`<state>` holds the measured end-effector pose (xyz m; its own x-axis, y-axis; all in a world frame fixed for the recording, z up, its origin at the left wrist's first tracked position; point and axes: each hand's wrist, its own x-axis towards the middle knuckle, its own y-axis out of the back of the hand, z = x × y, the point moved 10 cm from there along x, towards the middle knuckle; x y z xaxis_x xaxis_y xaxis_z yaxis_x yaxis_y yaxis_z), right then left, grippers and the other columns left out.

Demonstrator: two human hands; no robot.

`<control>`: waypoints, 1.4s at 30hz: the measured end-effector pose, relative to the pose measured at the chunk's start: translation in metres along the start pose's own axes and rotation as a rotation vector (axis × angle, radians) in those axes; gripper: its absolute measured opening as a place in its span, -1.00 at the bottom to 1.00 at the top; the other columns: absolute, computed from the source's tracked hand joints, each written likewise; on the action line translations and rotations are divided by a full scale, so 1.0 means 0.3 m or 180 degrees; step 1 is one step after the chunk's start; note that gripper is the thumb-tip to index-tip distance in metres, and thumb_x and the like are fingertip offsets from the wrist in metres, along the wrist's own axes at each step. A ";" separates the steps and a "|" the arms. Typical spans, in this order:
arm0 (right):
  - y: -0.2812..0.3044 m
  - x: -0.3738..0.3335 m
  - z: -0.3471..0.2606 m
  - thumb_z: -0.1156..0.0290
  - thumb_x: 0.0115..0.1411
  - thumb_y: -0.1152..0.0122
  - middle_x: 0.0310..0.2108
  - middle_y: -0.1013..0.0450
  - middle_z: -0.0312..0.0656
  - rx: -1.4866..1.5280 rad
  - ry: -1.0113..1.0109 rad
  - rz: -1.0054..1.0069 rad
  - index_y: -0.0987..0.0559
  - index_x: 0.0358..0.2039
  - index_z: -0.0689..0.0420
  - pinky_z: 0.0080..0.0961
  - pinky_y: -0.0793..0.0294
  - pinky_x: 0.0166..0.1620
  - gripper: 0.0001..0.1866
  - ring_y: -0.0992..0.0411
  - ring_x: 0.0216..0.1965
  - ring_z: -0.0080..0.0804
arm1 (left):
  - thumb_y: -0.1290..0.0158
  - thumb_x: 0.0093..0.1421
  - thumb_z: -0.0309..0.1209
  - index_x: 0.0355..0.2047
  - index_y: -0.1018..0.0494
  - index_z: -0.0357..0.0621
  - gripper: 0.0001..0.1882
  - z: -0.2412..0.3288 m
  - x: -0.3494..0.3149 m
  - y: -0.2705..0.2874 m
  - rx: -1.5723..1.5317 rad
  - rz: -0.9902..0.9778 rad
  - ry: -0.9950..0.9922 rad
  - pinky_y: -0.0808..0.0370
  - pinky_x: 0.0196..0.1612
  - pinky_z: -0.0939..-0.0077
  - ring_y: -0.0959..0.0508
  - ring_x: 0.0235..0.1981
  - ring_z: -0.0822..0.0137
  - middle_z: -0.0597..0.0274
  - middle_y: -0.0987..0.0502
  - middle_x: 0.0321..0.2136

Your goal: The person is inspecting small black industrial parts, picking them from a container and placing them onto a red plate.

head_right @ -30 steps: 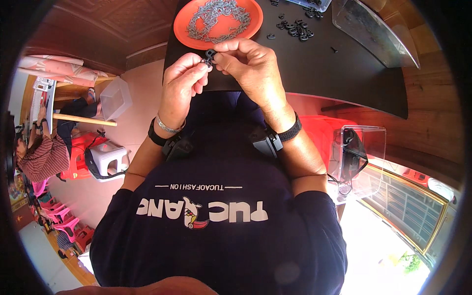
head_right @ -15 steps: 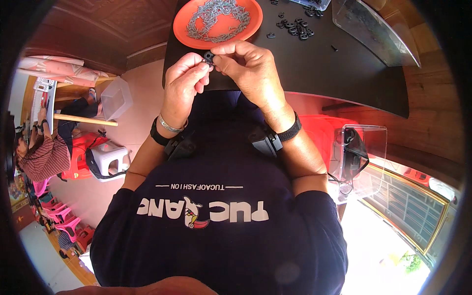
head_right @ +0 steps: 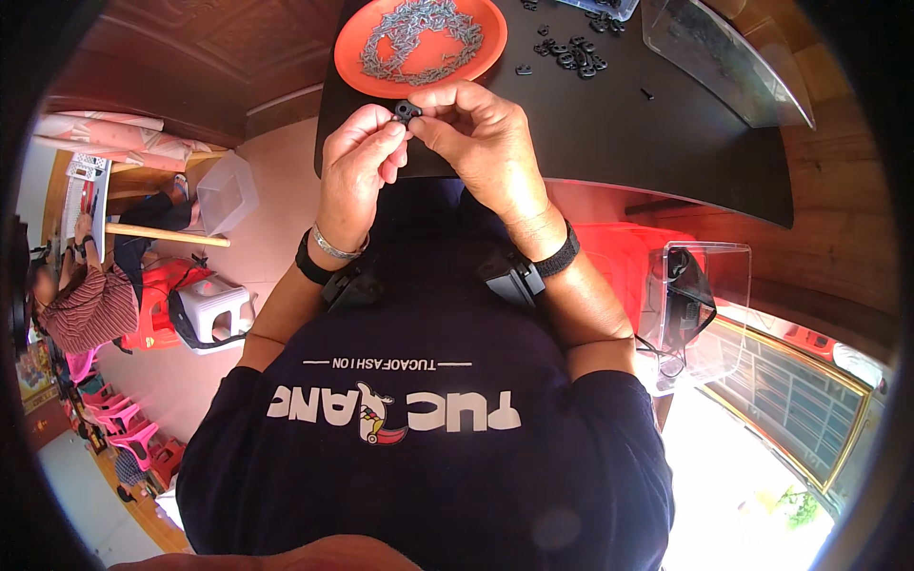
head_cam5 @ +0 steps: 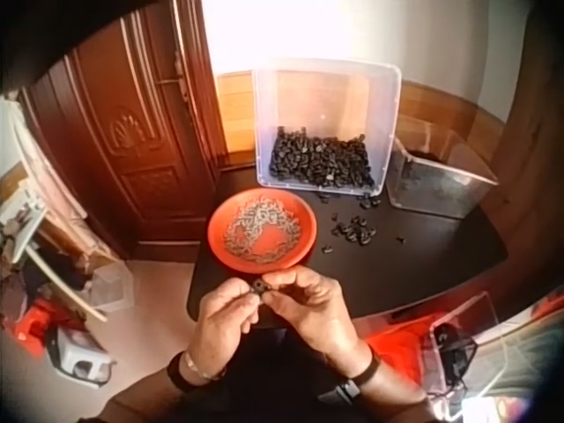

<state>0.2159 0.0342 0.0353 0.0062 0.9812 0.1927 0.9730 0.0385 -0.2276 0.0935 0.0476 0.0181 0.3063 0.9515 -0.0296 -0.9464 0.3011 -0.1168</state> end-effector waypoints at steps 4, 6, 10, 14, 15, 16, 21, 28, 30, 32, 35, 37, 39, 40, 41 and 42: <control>0.006 0.001 -0.002 0.70 0.11 -0.15 -0.29 -0.50 -0.28 -0.0046 0.0039 0.0040 -0.54 -0.18 0.23 -0.64 -0.48 -0.12 -0.76 -0.47 -0.25 -0.58 | 0.06 0.22 -0.41 -0.44 -0.40 -0.20 -0.86 0.003 0.001 -0.001 -0.0008 -0.0009 -0.0049 -0.17 -0.58 0.76 -0.26 -0.65 0.63 0.39 -0.37 -0.63; 0.004 -0.002 0.001 0.71 0.11 -0.15 -0.29 -0.51 -0.28 -0.0198 0.0007 0.0018 -0.54 -0.18 0.23 -0.64 -0.48 -0.12 -0.76 -0.47 -0.25 -0.58 | 0.07 0.22 -0.41 -0.45 -0.39 -0.20 -0.86 0.001 -0.001 -0.002 -0.0048 0.0001 -0.0043 -0.17 -0.58 0.76 -0.26 -0.65 0.63 0.39 -0.37 -0.63; 0.002 0.001 0.006 0.71 0.10 -0.16 -0.29 -0.51 -0.28 -0.0183 0.0011 -0.0025 -0.54 -0.19 0.22 -0.65 -0.48 -0.12 -0.75 -0.47 -0.24 -0.59 | 0.07 0.21 -0.41 -0.45 -0.39 -0.20 -0.86 0.002 -0.002 0.000 -0.0166 0.0055 -0.0121 -0.17 -0.59 0.76 -0.26 -0.65 0.63 0.38 -0.38 -0.62; -0.007 -0.002 0.007 0.71 0.08 -0.19 -0.31 -0.50 -0.30 -0.0383 0.0049 -0.0124 -0.54 -0.19 0.21 -0.64 -0.50 -0.14 -0.74 -0.47 -0.26 -0.60 | 0.06 0.21 -0.37 -0.45 -0.39 -0.21 -0.83 0.004 -0.005 0.002 -0.0129 0.0088 -0.0121 -0.16 -0.61 0.77 -0.26 -0.67 0.63 0.38 -0.39 -0.64; -0.010 -0.003 0.012 0.71 0.08 -0.19 -0.31 -0.50 -0.30 -0.0358 0.0035 -0.0165 -0.54 -0.18 0.20 -0.64 -0.50 -0.14 -0.73 -0.47 -0.26 -0.60 | 0.06 0.21 -0.37 -0.45 -0.39 -0.21 -0.83 0.007 -0.005 0.000 -0.0130 0.0087 -0.0120 -0.16 -0.61 0.77 -0.26 -0.67 0.63 0.38 -0.39 -0.64; -0.012 -0.004 0.018 0.71 0.08 -0.19 -0.31 -0.50 -0.30 -0.0359 0.0034 -0.0165 -0.54 -0.18 0.20 -0.64 -0.50 -0.14 -0.73 -0.47 -0.26 -0.60 | 0.06 0.20 -0.36 -0.44 -0.40 -0.21 -0.82 0.005 -0.006 0.000 -0.0132 0.0105 -0.0050 -0.16 -0.61 0.77 -0.27 -0.68 0.64 0.38 -0.40 -0.65; 0.002 -0.003 -0.010 0.64 0.01 -0.27 -0.46 -0.48 -0.33 -0.0727 0.0396 0.0038 -0.54 -0.22 0.20 -0.70 -0.50 -0.33 -0.72 -0.46 -0.45 -0.67 | 0.06 0.20 -0.32 -0.42 -0.43 -0.21 -0.80 -0.006 0.006 0.002 -0.0164 0.0031 0.0104 -0.17 -0.62 0.77 -0.31 -0.69 0.64 0.34 -0.44 -0.65; -0.013 -0.009 -0.014 0.68 0.01 -0.26 -0.34 -0.48 -0.31 -0.1230 0.0024 -0.0351 -0.52 -0.17 0.22 -0.64 -0.52 -0.22 -0.68 -0.48 -0.32 -0.60 | 0.09 0.21 -0.24 -0.42 -0.41 -0.21 -0.73 -0.042 0.023 -0.009 -0.0227 -0.0308 0.0341 -0.20 -0.64 0.75 -0.34 -0.70 0.58 0.30 -0.44 -0.65; -0.018 -0.008 -0.035 0.68 0.00 -0.27 -0.34 -0.47 -0.30 -0.1353 0.0244 -0.0337 -0.52 -0.17 0.24 -0.64 -0.52 -0.24 -0.67 -0.49 -0.34 -0.58 | 0.07 0.19 -0.23 -0.44 -0.42 -0.19 -0.73 -0.046 0.028 -0.020 -0.0174 -0.0391 0.0344 -0.19 -0.65 0.75 -0.34 -0.70 0.58 0.30 -0.44 -0.66; -0.019 -0.006 -0.041 0.67 -0.01 -0.28 -0.32 -0.47 -0.27 -0.1414 0.0289 -0.0324 -0.52 -0.17 0.26 -0.63 -0.52 -0.26 -0.66 -0.49 -0.35 -0.56 | 0.12 0.24 -0.23 -0.42 -0.38 -0.19 -0.73 -0.043 0.025 -0.019 -0.0085 -0.0324 0.0360 -0.20 -0.62 0.75 -0.34 -0.68 0.59 0.31 -0.42 -0.65; -0.032 -0.011 -0.086 0.64 -0.03 -0.31 -0.30 -0.48 -0.21 -0.1739 0.0665 -0.0217 -0.52 -0.18 0.28 -0.62 -0.52 -0.28 -0.66 -0.50 -0.36 -0.52 | 0.11 0.24 -0.23 -0.42 -0.38 -0.18 -0.73 -0.041 0.034 -0.025 -0.0159 -0.0319 0.0227 -0.20 -0.63 0.74 -0.33 -0.68 0.59 0.34 -0.41 -0.65; -0.060 -0.028 -0.128 0.58 -0.05 -0.34 -0.32 -0.49 -0.15 -0.2233 0.1159 -0.0161 -0.54 -0.20 0.27 -0.59 -0.52 -0.29 -0.67 -0.52 -0.36 -0.45 | 0.11 0.24 -0.23 -0.42 -0.39 -0.18 -0.73 -0.044 0.018 -0.024 -0.0178 -0.0311 0.0228 -0.19 -0.63 0.74 -0.33 -0.68 0.59 0.35 -0.40 -0.65; -0.069 -0.032 -0.133 0.52 -0.05 -0.35 -0.37 -0.50 -0.11 -0.2467 0.1341 -0.0144 -0.56 -0.23 0.22 -0.52 -0.52 -0.30 -0.69 -0.53 -0.36 -0.32 | 0.07 0.21 -0.28 -0.45 -0.43 -0.20 -0.76 -0.054 0.019 -0.016 -0.0408 -0.0153 0.0263 -0.19 -0.67 0.72 -0.33 -0.71 0.58 0.34 -0.40 -0.68; -0.077 -0.034 -0.144 0.51 -0.06 -0.34 -0.37 -0.50 -0.11 -0.2615 0.1541 -0.0160 -0.56 -0.24 0.21 -0.48 -0.52 -0.29 -0.69 -0.52 -0.36 -0.24 | 0.07 0.21 -0.28 -0.44 -0.44 -0.21 -0.75 -0.054 0.020 -0.012 -0.0413 -0.0156 0.0242 -0.19 -0.67 0.72 -0.34 -0.71 0.58 0.34 -0.40 -0.68; -0.085 -0.039 -0.139 0.50 -0.06 -0.33 -0.37 -0.49 -0.11 -0.2650 0.1553 -0.0155 -0.56 -0.25 0.20 -0.45 -0.51 -0.29 -0.70 -0.51 -0.37 -0.20 | 0.08 0.22 -0.29 -0.44 -0.44 -0.22 -0.75 -0.056 0.013 0.000 -0.0408 -0.0148 0.0238 -0.19 -0.67 0.72 -0.34 -0.71 0.59 0.34 -0.41 -0.68; -0.090 -0.042 -0.141 0.50 -0.06 -0.33 -0.38 -0.49 -0.11 -0.2683 0.1563 -0.0152 -0.56 -0.25 0.20 -0.43 -0.51 -0.29 -0.70 -0.50 -0.37 -0.17 | 0.08 0.22 -0.28 -0.45 -0.44 -0.22 -0.74 -0.058 0.013 0.009 -0.0391 -0.0083 0.0256 -0.19 -0.66 0.73 -0.35 -0.70 0.59 0.34 -0.41 -0.68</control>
<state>0.1995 0.0128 0.0794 -0.1277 0.7870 0.6036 0.8196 -0.2590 0.5111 0.0939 0.0509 0.0003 0.3425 0.9338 -0.1037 -0.9199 0.3109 -0.2391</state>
